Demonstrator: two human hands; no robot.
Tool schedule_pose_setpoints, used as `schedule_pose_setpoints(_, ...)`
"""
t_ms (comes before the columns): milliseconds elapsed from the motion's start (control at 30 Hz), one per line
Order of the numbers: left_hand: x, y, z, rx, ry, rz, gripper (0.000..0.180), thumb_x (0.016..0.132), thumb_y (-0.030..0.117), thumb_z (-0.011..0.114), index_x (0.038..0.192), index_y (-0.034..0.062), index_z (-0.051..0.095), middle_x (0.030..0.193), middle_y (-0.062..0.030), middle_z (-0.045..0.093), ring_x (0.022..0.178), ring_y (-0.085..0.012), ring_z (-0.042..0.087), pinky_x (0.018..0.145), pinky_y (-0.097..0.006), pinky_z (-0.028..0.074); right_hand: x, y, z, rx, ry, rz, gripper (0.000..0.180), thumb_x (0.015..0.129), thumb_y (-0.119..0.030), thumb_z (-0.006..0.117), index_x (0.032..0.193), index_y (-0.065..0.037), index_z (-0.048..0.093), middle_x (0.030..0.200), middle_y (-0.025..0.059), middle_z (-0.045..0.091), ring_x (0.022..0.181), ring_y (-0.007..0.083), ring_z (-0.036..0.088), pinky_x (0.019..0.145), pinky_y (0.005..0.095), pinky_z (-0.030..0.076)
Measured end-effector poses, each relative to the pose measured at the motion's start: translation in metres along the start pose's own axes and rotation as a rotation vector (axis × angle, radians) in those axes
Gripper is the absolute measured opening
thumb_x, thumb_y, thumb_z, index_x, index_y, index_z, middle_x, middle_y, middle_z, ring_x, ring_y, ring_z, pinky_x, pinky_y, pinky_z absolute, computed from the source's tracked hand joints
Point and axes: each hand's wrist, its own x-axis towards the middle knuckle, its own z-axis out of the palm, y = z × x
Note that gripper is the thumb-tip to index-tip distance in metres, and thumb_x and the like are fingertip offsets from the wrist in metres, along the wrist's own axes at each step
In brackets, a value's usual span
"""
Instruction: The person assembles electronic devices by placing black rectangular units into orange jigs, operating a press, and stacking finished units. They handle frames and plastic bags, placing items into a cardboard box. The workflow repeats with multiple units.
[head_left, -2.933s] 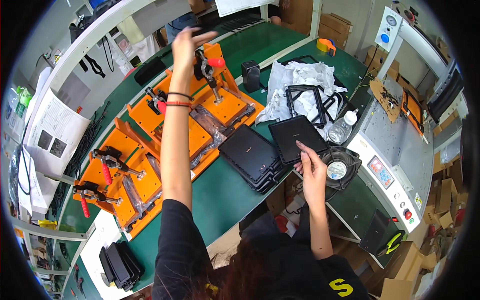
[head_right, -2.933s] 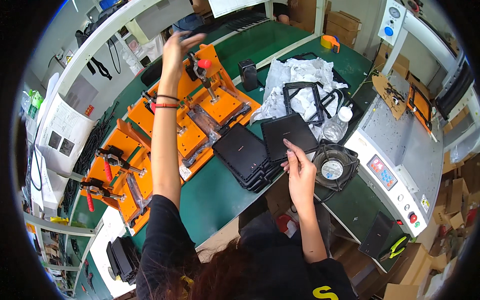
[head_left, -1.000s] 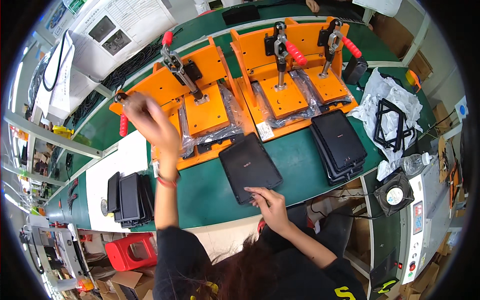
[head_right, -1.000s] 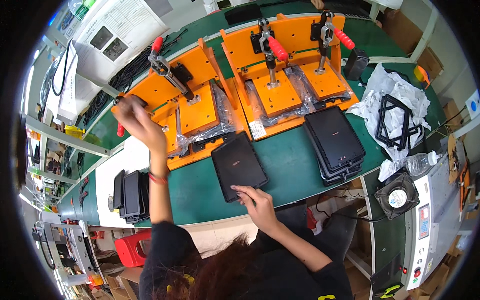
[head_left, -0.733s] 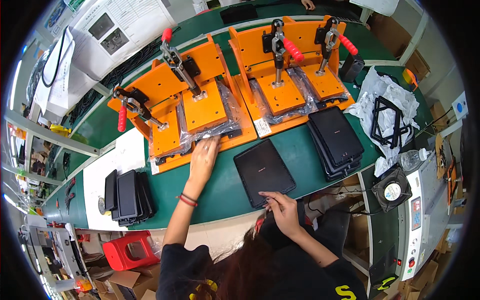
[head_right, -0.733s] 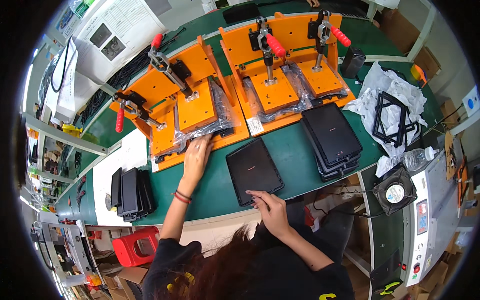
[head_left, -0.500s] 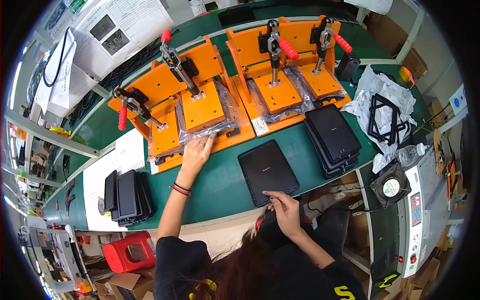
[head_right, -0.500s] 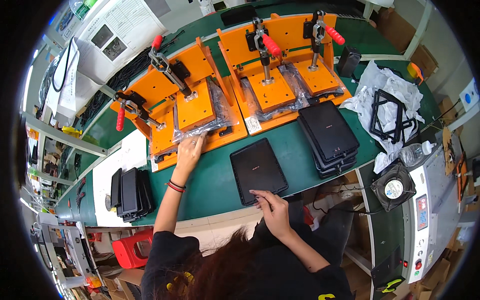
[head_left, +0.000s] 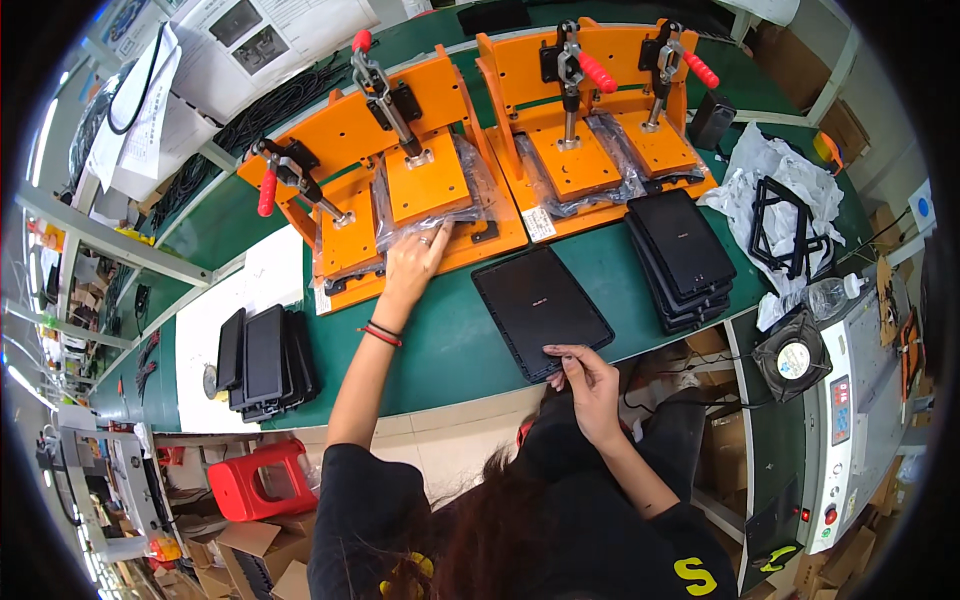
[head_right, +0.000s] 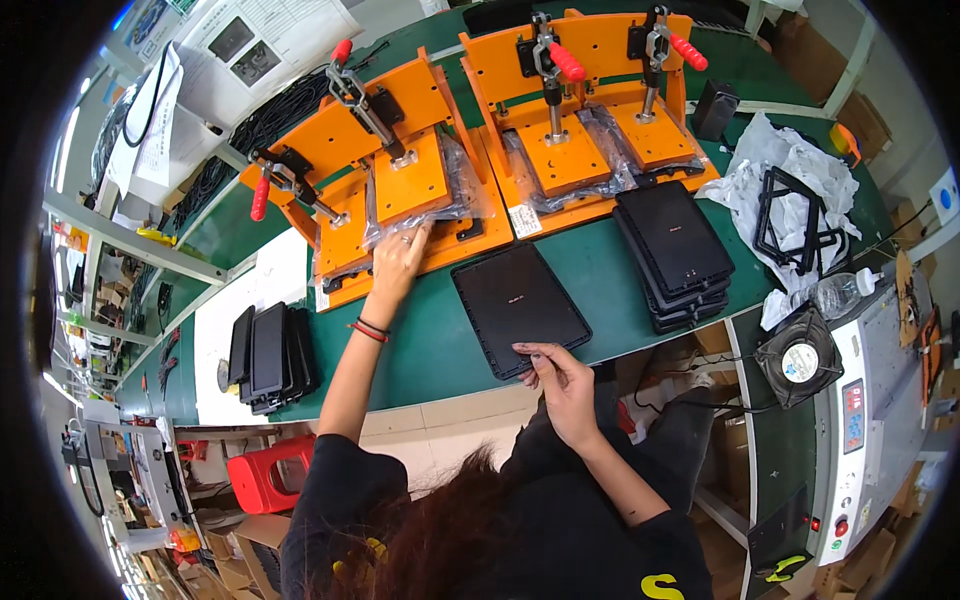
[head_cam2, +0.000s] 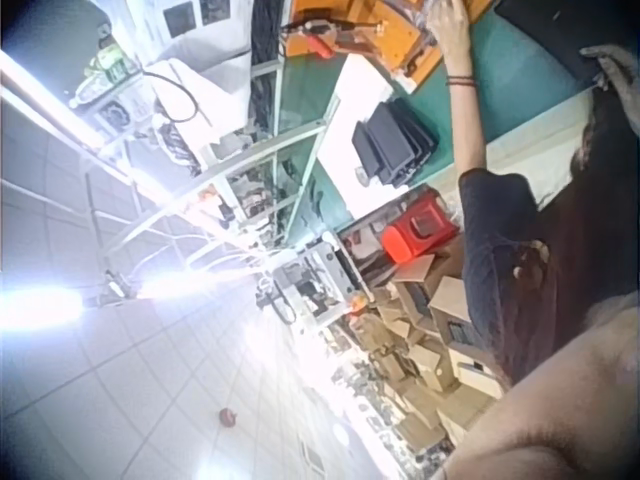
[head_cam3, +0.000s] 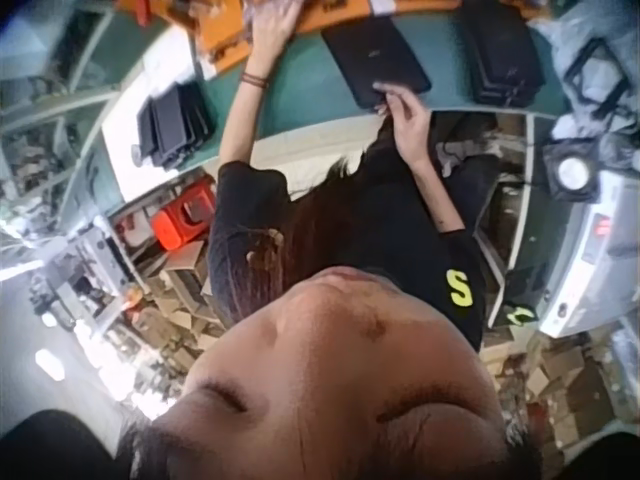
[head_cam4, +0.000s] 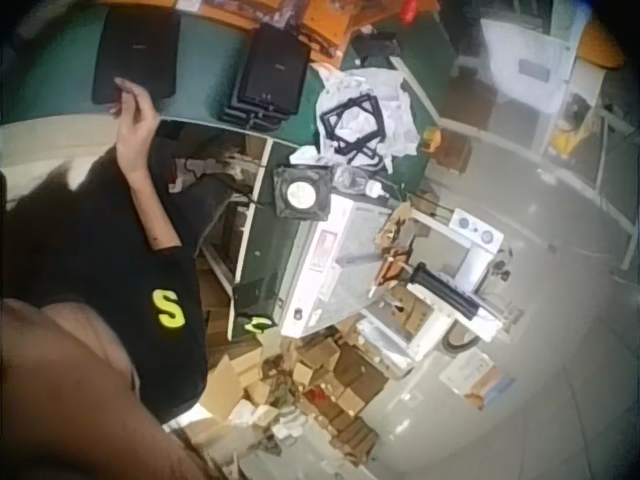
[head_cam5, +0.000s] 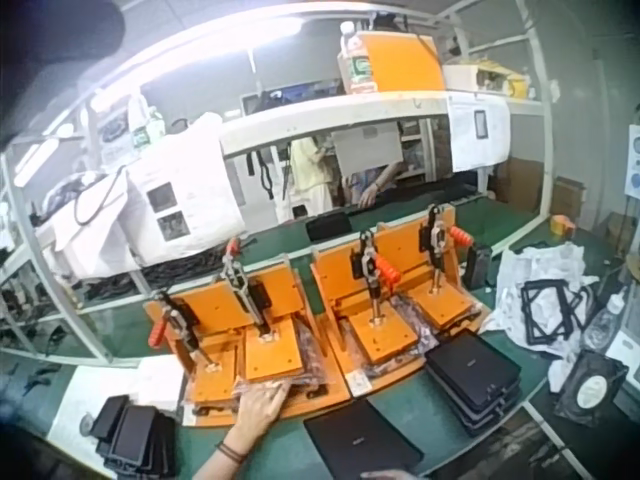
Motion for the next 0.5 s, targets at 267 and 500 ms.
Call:
schedule_pose_setpoints(267,-0.022,0.038,-0.048,-0.242,0.081,0.023,0.040,0.080,0.000,0.051,0.119,-0.0069,0.054,0.124,-0.0143,0.058,0.116,-0.0263,0.056,0.101,-0.038,0.045,0.002,-0.001,-0.008,-0.019,-0.029,-0.058,0.024,0.097,-0.011,0.048,0.107,0.005,0.062,0.106,0.0102,0.066,0.074,0.0091,0.058,0.069,0.0229,0.048)
schedule_pose_setpoints(500,-0.121,0.103,-0.098,-0.390,0.023,-0.163,0.032,0.082,-0.002,0.051,0.113,-0.0074,0.059,0.117,-0.0141,0.063,0.112,-0.0273,0.059,0.097,-0.039,0.047,0.021,0.002,0.012,-0.017,-0.150,-0.002,0.024,0.097,-0.010,0.047,0.107,0.006,0.062,0.106,0.0106,0.066,0.072,0.0083,0.057,0.069,0.0228,0.048)
